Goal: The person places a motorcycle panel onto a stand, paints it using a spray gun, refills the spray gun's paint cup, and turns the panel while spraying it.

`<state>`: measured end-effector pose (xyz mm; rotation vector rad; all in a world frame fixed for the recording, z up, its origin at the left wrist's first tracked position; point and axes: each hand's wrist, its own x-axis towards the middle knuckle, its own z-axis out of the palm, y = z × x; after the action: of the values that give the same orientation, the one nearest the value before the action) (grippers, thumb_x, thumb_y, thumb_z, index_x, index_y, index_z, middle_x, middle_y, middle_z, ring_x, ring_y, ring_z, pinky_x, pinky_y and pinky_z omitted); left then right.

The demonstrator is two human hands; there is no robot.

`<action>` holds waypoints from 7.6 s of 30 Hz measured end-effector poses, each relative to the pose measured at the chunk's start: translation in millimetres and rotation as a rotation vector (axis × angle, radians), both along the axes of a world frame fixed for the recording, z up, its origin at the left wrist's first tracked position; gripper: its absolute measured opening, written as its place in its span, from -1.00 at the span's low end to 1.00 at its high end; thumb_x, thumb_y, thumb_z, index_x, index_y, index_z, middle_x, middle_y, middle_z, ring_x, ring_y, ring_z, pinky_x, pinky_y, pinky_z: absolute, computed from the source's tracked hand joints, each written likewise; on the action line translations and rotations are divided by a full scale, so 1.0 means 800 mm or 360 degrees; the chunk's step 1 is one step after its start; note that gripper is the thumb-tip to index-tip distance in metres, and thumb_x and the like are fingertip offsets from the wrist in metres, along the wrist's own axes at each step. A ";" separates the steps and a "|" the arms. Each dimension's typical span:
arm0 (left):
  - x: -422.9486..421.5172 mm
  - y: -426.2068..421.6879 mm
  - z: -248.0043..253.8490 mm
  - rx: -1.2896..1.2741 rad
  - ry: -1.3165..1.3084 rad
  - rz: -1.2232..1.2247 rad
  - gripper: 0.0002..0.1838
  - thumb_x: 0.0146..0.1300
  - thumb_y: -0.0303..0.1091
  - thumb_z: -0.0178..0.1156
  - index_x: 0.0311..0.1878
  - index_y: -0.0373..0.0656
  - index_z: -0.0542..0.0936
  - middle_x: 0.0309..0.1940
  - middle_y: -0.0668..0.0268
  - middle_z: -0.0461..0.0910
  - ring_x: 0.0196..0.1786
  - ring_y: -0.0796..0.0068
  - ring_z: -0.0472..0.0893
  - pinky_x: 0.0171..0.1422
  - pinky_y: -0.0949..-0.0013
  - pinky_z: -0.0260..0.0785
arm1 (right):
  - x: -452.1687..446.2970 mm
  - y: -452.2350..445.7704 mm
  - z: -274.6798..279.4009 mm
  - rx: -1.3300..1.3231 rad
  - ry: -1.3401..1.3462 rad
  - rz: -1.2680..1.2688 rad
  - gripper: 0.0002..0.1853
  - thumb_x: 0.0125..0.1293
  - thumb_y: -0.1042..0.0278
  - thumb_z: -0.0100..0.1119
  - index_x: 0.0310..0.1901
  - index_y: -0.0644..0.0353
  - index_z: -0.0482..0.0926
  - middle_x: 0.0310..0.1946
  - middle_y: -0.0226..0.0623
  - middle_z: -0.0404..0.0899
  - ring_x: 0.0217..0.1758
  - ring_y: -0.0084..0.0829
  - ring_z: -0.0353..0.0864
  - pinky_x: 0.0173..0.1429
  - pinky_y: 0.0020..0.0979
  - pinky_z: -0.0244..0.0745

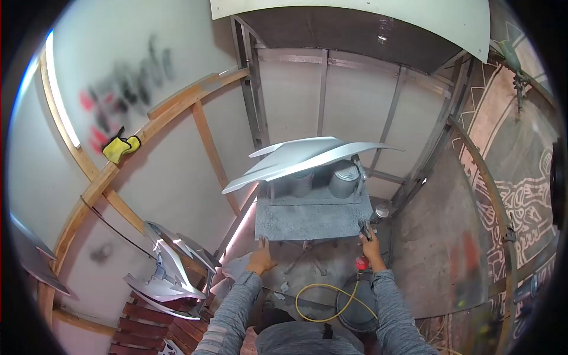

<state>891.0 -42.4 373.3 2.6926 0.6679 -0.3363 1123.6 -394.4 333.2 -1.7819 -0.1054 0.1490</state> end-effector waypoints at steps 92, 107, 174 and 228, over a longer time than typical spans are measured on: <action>-0.013 -0.070 0.023 0.0062 -0.0416 -0.0225 -0.11 0.01 -0.23 0.24 0.46 -0.10 0.15 0.49 -0.16 -0.12 0.06 -0.12 0.57 0.12 0.03 0.46 | -0.165 0.024 0.087 0.0121 -0.0178 0.0201 -0.37 0.34 0.36 0.10 0.44 0.08 0.20 -0.14 -0.28 0.56 -0.44 -0.56 0.55 -0.29 -0.45 0.56; 0.002 -0.058 0.023 0.0085 -0.0372 -0.0304 -0.18 0.00 -0.28 0.23 0.41 -0.12 0.23 0.46 -0.19 -0.03 0.04 -0.15 0.58 0.10 0.02 0.48 | -0.146 0.030 0.068 0.0196 -0.0216 0.0191 -0.37 0.33 0.42 0.11 0.43 0.09 0.21 -0.10 -0.31 0.59 -0.43 -0.58 0.53 -0.29 -0.50 0.49; 0.011 -0.011 0.028 -0.0054 -0.0037 -0.0085 -0.02 -0.03 -0.28 0.29 0.49 -0.11 0.04 0.52 -0.05 -0.19 0.20 -0.18 0.48 0.26 0.06 0.40 | 0.010 -0.029 0.026 -0.0049 -0.0184 -0.0090 -0.37 0.32 0.48 0.14 0.42 -0.06 0.27 -0.11 -0.29 0.64 -0.30 -0.54 0.55 -0.27 -0.43 0.53; 0.086 0.164 0.011 0.0105 0.0058 -0.0438 -0.02 0.05 -0.18 0.34 0.49 -0.10 0.02 0.54 0.04 -0.18 0.49 -0.03 0.11 0.44 0.00 0.19 | -0.165 0.062 0.028 -0.0302 -0.0168 -0.0422 -0.34 0.26 0.42 0.18 0.40 -0.07 0.26 -0.24 -0.03 0.64 -0.40 -0.32 0.59 -0.22 -0.29 0.49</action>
<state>959.7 88.6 382.0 2.8508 0.3209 -0.4400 991.9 -344.6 355.5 -1.9745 0.0721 -0.1299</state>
